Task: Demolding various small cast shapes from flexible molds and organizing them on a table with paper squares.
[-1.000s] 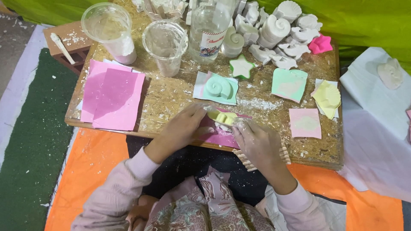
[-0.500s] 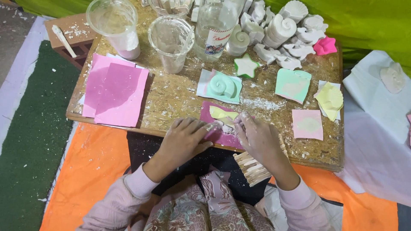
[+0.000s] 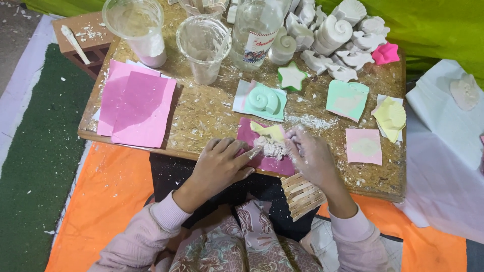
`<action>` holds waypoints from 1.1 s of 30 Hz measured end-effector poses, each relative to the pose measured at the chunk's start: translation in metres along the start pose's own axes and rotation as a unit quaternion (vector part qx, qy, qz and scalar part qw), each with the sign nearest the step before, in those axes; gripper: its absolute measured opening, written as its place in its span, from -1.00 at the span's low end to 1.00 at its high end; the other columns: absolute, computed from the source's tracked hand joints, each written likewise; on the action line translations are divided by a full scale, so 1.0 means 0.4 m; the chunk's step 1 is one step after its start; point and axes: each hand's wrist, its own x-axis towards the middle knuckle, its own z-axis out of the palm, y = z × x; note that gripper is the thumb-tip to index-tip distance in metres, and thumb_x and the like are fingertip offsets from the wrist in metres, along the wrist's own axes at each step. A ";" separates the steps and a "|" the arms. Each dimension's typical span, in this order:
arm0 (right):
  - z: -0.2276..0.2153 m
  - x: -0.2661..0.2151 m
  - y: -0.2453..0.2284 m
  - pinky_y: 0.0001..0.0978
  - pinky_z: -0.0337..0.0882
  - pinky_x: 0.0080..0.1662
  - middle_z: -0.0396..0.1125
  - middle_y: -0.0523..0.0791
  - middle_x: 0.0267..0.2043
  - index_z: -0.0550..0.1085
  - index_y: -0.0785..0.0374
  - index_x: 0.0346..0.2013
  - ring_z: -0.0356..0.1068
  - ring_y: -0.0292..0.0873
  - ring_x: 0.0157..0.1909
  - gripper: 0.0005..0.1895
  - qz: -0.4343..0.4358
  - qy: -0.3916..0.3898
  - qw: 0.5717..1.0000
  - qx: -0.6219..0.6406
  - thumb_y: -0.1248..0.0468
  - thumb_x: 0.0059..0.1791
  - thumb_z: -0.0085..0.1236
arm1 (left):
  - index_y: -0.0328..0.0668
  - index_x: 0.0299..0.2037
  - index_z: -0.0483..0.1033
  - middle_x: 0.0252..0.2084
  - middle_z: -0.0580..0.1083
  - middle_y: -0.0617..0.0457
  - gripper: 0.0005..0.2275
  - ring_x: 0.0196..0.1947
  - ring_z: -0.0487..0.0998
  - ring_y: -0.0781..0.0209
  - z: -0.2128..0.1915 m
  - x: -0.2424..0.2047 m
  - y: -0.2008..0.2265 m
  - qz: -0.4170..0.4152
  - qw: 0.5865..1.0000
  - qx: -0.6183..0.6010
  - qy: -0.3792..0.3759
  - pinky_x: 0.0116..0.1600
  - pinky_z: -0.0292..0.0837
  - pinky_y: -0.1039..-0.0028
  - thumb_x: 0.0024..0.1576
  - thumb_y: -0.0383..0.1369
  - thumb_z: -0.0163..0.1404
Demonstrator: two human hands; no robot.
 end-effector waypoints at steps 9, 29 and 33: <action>-0.048 0.024 0.049 -0.27 0.47 -0.25 0.44 0.04 -0.44 0.39 0.35 -0.12 0.39 -0.17 -0.40 -0.89 0.018 0.052 0.980 0.192 0.34 0.12 0.03 | 0.10 -0.04 0.61 -0.16 0.48 0.13 -0.68 -0.10 0.54 0.13 -0.020 0.004 0.004 -0.016 1.000 -0.022 -0.008 -0.05 0.43 0.30 0.04 -0.09 0.19; -0.078 0.027 0.041 -0.55 0.29 -0.30 0.39 -0.09 -0.47 0.35 0.36 -0.10 0.25 -0.35 -0.43 -0.91 -0.004 0.094 0.957 0.273 0.38 0.14 0.03 | -0.50 0.23 0.10 -0.02 0.50 -0.35 -0.56 -0.13 0.60 0.12 0.038 0.158 -0.023 -0.286 0.674 -0.681 -0.024 -0.25 0.61 0.47 0.25 -0.44 0.01; -0.054 0.031 0.053 -0.60 0.30 -0.29 0.40 -0.11 -0.47 0.35 0.33 -0.09 0.27 -0.39 -0.42 -0.90 0.002 0.084 0.949 0.303 0.37 0.13 0.04 | -0.49 0.16 0.11 -0.08 0.50 -0.26 -0.59 -0.22 0.58 0.23 0.044 0.151 -0.013 -0.322 0.611 -0.723 -0.006 -0.29 0.61 0.53 0.23 -0.46 0.03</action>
